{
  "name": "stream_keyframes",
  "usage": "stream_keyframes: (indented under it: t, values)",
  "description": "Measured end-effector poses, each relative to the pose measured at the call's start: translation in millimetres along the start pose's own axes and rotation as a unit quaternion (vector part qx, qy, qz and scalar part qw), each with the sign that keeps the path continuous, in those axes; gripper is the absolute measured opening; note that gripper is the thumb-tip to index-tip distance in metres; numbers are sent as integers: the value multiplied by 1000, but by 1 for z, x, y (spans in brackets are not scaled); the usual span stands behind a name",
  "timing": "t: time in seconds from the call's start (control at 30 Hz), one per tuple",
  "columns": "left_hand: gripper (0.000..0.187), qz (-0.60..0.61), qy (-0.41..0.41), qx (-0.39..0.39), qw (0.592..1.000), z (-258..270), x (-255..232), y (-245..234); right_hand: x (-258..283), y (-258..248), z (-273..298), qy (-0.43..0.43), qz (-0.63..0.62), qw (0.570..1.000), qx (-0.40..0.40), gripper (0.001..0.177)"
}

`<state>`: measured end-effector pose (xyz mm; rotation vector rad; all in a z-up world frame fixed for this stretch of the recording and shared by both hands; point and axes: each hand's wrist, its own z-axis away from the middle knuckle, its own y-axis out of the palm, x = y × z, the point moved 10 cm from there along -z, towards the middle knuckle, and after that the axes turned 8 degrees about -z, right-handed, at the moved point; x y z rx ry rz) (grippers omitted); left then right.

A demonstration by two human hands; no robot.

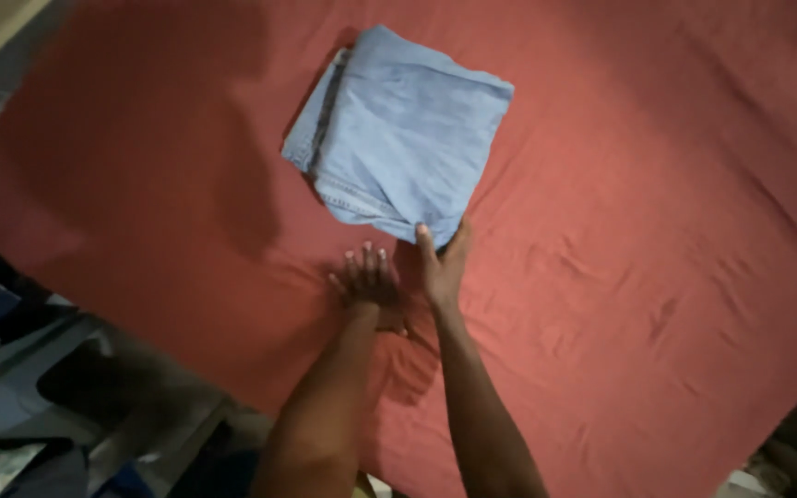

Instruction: The person takes a pair of jeans and then a hoodie from a laundry basket and folds them on a bed.

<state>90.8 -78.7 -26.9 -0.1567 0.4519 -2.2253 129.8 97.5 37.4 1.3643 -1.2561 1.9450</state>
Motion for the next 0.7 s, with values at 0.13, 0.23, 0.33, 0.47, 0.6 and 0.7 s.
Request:
stream_keyframes:
  t: [0.13,0.23,0.33,0.47,0.6,0.7]
  values:
    - [152,-31,-5,-23,999,0,4,10,-69,6,10,143,-240,960,25,56]
    - [152,-30,22,-56,998,33,1,-11,-83,16,1,210,-387,896,61,43]
    - [135,-2,61,-177,982,59,-17,-47,-49,-3,-12,249,-418,867,107,37]
    - [22,198,418,-232,855,109,-85,-141,-21,-1,-10,278,-440,837,170,34]
    - [20,73,500,-297,810,81,-154,-249,-54,14,-10,249,-417,863,136,32]
    - [24,-256,496,-363,746,2,-169,-243,-65,30,12,256,-478,837,67,22]
